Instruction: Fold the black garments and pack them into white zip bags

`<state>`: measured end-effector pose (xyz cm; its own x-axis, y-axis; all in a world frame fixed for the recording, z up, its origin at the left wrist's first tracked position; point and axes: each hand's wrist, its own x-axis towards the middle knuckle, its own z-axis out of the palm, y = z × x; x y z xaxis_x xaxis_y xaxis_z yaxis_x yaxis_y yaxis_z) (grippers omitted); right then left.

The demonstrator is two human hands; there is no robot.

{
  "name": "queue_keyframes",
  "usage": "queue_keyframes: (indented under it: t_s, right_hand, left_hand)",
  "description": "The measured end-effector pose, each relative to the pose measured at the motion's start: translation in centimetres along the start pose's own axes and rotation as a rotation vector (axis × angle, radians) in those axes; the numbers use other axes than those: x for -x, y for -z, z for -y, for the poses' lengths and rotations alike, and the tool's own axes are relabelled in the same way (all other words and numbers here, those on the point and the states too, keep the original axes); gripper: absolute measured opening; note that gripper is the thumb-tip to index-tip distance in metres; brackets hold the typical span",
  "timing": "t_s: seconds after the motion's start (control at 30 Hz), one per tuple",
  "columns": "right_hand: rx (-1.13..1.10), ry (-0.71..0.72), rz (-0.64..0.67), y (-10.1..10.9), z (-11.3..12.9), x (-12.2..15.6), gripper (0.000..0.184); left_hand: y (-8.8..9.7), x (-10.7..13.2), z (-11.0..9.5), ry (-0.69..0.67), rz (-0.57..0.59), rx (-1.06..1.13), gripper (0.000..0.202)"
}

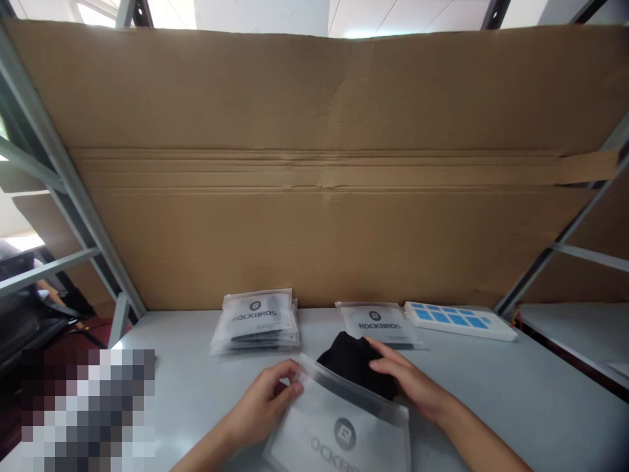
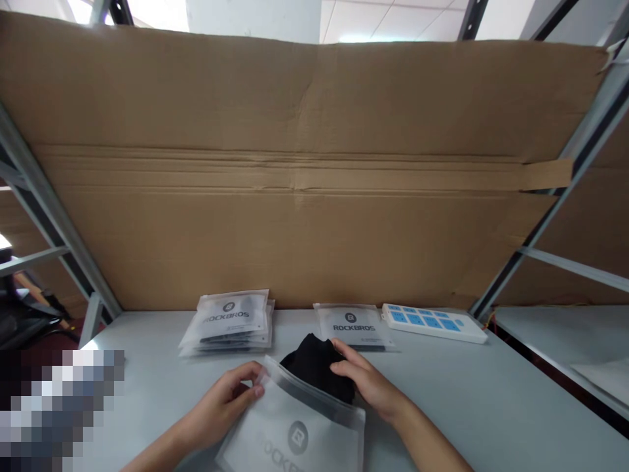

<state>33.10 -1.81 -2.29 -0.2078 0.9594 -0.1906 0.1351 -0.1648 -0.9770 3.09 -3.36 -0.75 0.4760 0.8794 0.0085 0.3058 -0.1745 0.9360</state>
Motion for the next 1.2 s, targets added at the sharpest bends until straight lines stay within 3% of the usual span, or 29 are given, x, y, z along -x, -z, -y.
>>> queue_keyframes:
  t_s: [0.13, 0.23, 0.4, 0.6, 0.67, 0.77, 0.97, 1.07, 1.13, 1.2]
  right_hand:
    - [0.036, 0.075, 0.136, -1.2, 0.6, 0.2, 0.083]
    - [0.042, 0.074, 0.04, -1.9, 0.9, 0.1, 0.083]
    - [0.047, 0.062, -0.052, -0.5, 1.5, 0.3, 0.082]
    - [0.299, 0.059, 0.116, 1.1, 1.6, 0.6, 0.062]
    - [0.331, 0.062, 0.123, 1.2, 1.4, 0.5, 0.058]
    - [0.372, 0.069, 0.158, 1.4, 1.3, 0.3, 0.049]
    - [0.526, 0.091, 0.187, 1.6, 1.3, 0.2, 0.039]
    - [0.586, 0.103, 0.183, 1.6, 1.3, 0.2, 0.039]
    - [0.608, 0.11, 0.188, 1.4, 1.5, 0.2, 0.04]
    - [0.62, 0.118, 0.195, 1.2, 1.7, 0.4, 0.041]
  left_hand:
    - [0.1, 0.1, -0.1, 0.006, 0.009, -0.088, 0.022]
    - [1.2, 0.0, -0.4, 0.013, 0.02, -0.186, 0.019]
    - [5.7, 0.1, -1.3, 0.054, 0.12, -0.368, 0.022]
    - [11.9, 1.8, -1.5, 0.192, 0.195, -0.555, 0.026]
    - [13.4, 2.5, -1.2, 0.248, 0.219, -0.63, 0.028]
    - [15.0, 3.1, -0.6, 0.342, 0.168, -0.79, 0.026]
    - [16.5, 3.1, 0.7, 0.455, 0.049, -0.999, 0.021]
    - [16.6, 3.2, 0.3, 0.491, -0.004, -1.086, 0.024]
    - [15.7, 3.2, -0.9, 0.51, -0.056, -1.17, 0.026]
    - [13.5, 3.0, -2.9, 0.484, -0.093, -1.259, 0.025]
